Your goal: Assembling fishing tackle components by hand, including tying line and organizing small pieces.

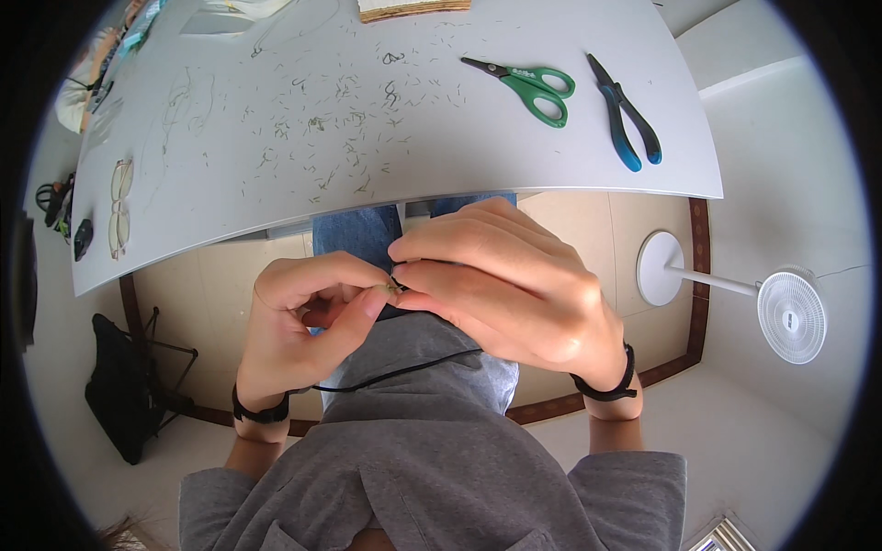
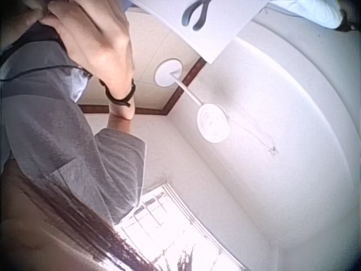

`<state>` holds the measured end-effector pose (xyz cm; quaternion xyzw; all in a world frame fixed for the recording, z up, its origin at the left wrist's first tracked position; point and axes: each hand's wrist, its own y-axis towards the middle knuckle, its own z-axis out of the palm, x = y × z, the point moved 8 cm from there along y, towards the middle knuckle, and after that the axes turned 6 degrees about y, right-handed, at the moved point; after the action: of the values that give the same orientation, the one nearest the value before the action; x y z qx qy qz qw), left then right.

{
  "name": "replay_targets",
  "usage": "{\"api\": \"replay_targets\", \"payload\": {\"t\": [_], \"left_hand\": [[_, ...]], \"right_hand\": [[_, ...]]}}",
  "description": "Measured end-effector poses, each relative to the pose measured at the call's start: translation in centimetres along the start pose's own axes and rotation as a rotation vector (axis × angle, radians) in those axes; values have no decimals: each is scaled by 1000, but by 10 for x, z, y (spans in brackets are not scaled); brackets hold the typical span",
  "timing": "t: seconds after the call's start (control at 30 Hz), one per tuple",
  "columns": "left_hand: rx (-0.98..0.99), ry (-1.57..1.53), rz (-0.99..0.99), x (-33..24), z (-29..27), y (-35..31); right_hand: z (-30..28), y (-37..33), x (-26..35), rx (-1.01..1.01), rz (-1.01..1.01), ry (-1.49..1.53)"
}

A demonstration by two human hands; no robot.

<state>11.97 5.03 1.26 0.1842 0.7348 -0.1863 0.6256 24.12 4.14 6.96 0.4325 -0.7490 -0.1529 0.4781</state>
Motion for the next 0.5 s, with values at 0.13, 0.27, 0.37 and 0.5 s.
{"api": "replay_targets", "payload": {"t": [0.13, 0.27, 0.37, 0.5], "left_hand": [[-160, 70, 70, -5, -6, -3], [-227, 205, 166, -16, -9, -5], [-248, 234, 164, -18, -8, -8], [-276, 249, 184, -16, -8, -7]], "right_hand": [[-7, -6, -3, -166, 110, -64], [-6, -12, -6, -284, 165, -68], [0, -11, -6, -299, 133, -47], [4, -14, -5, -331, 55, -85]]}}
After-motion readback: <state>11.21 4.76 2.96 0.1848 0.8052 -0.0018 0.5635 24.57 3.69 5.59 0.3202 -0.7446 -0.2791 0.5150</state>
